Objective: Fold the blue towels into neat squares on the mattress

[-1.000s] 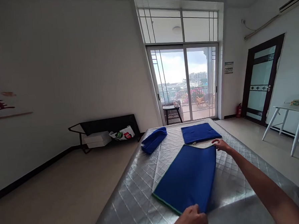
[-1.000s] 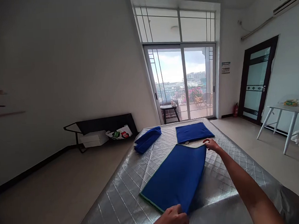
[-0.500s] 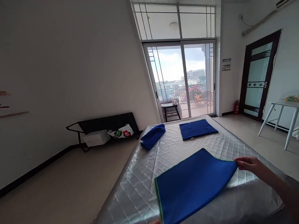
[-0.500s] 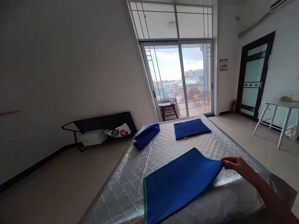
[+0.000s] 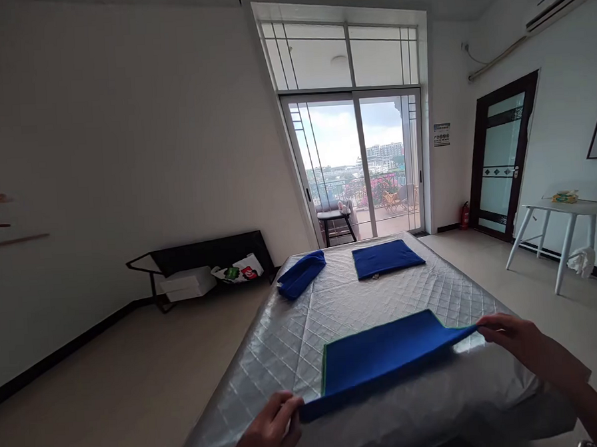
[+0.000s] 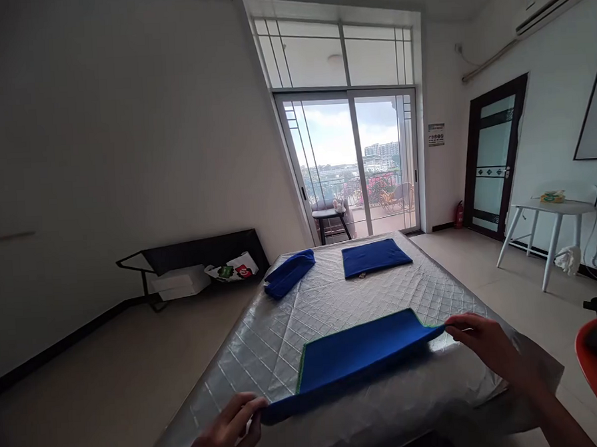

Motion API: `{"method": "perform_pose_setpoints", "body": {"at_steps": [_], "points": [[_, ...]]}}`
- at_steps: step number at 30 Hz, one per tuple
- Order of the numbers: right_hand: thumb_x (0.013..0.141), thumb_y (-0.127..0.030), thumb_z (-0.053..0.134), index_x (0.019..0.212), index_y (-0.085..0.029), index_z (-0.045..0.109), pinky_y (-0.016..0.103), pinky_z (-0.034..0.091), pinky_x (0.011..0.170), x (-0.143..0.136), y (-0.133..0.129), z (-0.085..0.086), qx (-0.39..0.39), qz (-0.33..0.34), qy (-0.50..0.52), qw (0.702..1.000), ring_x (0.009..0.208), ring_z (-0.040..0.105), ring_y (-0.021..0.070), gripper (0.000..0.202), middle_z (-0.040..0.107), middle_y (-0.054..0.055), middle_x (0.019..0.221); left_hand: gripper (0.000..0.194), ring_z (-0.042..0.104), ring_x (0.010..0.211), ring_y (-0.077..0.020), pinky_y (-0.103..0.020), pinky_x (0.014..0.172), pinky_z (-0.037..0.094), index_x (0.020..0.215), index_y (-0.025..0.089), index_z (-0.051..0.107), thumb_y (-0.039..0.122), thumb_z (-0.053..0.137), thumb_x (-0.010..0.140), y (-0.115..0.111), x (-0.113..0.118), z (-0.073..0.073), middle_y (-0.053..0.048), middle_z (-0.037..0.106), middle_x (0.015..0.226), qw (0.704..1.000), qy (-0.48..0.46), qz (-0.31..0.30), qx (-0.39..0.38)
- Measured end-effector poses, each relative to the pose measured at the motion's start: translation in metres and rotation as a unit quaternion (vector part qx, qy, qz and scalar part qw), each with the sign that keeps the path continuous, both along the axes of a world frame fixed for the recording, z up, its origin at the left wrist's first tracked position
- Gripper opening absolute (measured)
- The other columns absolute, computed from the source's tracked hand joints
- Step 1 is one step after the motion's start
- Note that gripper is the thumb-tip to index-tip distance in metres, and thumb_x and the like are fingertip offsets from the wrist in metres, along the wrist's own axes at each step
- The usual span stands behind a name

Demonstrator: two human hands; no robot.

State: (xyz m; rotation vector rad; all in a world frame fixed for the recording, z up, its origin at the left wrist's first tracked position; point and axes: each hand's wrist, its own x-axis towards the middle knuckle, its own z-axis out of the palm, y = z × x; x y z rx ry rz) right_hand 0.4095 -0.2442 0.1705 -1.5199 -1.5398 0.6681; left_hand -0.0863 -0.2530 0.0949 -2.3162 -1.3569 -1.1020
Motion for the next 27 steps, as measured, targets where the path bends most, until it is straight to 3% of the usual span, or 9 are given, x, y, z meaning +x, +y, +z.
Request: {"method": "perform_pose_setpoints", "body": {"at_steps": [4,7,13,17,22,27], "points": [[0.071,-0.079,0.066,0.084,-0.031,0.080,0.035,0.059,0.072,0.007,0.006,0.017,0.052,-0.020,-0.040,0.998,0.081,0.074,0.0265,0.051,0.079,0.005,0.092,0.033,0.067,0.057,-0.0101,-0.021,0.059,0.056,0.091,0.023,0.069,0.036,0.040,0.100,0.016,0.013,0.034,-0.005,0.075,0.100,0.998,-0.039,0.051,-0.022],[0.072,-0.082,0.063,0.084,-0.031,0.080,0.034,0.058,0.069,0.010,0.016,0.032,0.079,-0.029,-0.065,0.994,0.074,0.072,0.0243,0.055,0.079,0.006,0.090,0.028,0.062,0.048,-0.0087,-0.022,0.058,0.056,0.092,0.023,0.069,0.038,0.045,0.095,0.033,0.023,0.066,-0.001,0.076,0.092,0.992,-0.093,0.057,-0.063],[0.075,-0.083,0.060,0.090,-0.027,0.079,0.032,0.055,0.055,0.011,0.034,0.072,0.090,-0.030,-0.062,0.994,0.054,0.067,0.0205,0.062,0.072,0.002,0.060,0.030,0.074,0.062,-0.0174,-0.024,0.058,0.059,0.091,0.026,0.071,0.050,0.052,0.085,0.068,0.034,0.119,0.002,0.076,0.075,0.974,-0.180,0.033,-0.135],[0.075,-0.078,0.066,0.090,-0.026,0.078,0.034,0.061,0.063,0.016,0.044,0.096,0.087,-0.003,-0.030,0.996,0.063,0.073,0.0237,0.056,0.077,0.003,0.068,0.033,0.075,0.064,-0.0197,-0.025,0.060,0.059,0.092,0.029,0.072,0.056,0.054,0.086,0.082,0.036,0.141,0.002,0.076,0.069,0.968,-0.207,0.032,-0.140],[0.075,-0.071,0.072,0.092,-0.029,0.078,0.038,0.065,0.070,0.032,0.071,0.105,0.084,-0.026,-0.010,0.996,0.071,0.077,0.0283,0.046,0.080,0.002,0.076,0.035,0.073,0.065,-0.0168,-0.023,0.062,0.058,0.071,0.030,0.071,0.058,0.056,0.085,0.102,0.035,0.161,0.002,0.079,0.087,0.978,-0.172,0.015,-0.118],[0.078,-0.065,0.073,0.094,-0.029,0.077,0.042,0.066,0.077,0.042,0.122,0.099,0.073,-0.026,-0.011,0.997,0.076,0.078,0.0297,0.040,0.081,0.003,0.080,0.033,0.074,0.066,-0.0200,-0.027,0.064,0.060,0.076,0.029,0.076,0.058,0.059,0.079,0.162,0.042,0.167,0.000,0.079,0.082,0.963,-0.185,-0.018,-0.195]]}}
